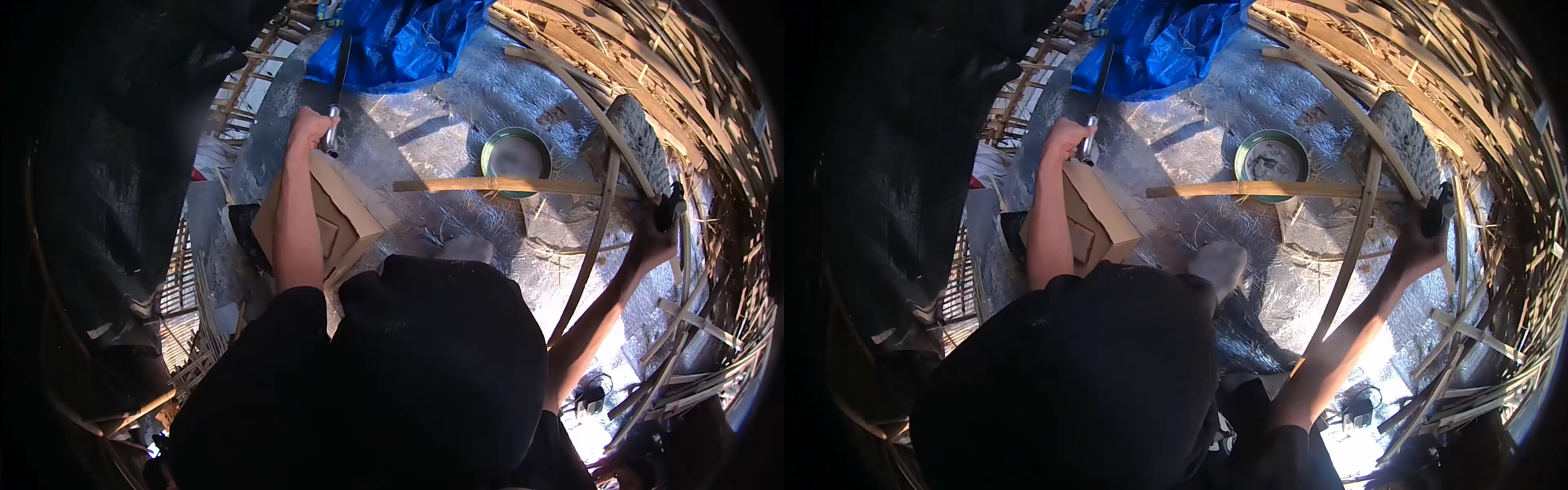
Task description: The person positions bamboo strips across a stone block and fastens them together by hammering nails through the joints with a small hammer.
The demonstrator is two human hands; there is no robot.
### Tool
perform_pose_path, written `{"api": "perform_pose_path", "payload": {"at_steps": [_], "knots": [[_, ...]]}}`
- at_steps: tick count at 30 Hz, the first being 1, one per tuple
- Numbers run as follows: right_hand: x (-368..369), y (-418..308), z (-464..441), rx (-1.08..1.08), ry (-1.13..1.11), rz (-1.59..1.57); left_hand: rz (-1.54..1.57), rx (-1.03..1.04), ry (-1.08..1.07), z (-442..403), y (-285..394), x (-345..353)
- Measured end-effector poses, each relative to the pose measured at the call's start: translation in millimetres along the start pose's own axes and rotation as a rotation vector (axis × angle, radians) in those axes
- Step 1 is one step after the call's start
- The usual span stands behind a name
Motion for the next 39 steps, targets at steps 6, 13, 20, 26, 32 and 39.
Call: {"api": "perform_pose_path", "payload": {"at_steps": [6, 13, 20, 26, 32, 39], "knots": [[-1, -1, -1, 0.015, -0.002, -0.031, -0.78, 0.22, 0.222, -52, -82, -191], [-2, -12, 1, 0.004, 0.046, -0.052, -0.457, 0.038, 0.278, -80, -261, -228], [-10, -20, 4, 0.023, 0.079, -0.008, -0.436, 0.797, 0.203, 39, 62, -71], [-15, -14, 5, 0.221, 0.041, -0.173, -0.107, 1.589, -0.339, 319, 275, 208], [-12, -10, 7, 0.198, 0.054, -0.236, -0.203, 1.863, -0.266, 361, 285, 364], [-12, -11, 8, 0.182, 0.021, -0.16, -0.243, 1.852, -0.185, 365, 275, 373]]}}
Point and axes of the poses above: each hand's wrist, its own z-axis away from the middle knuckle, its own x-axis out of the palm, y = z × x, the point moved 8 cm from there along -z, towards the middle knuckle, and after that the axes turned 8 degrees about -y, right-handed, at the moved point
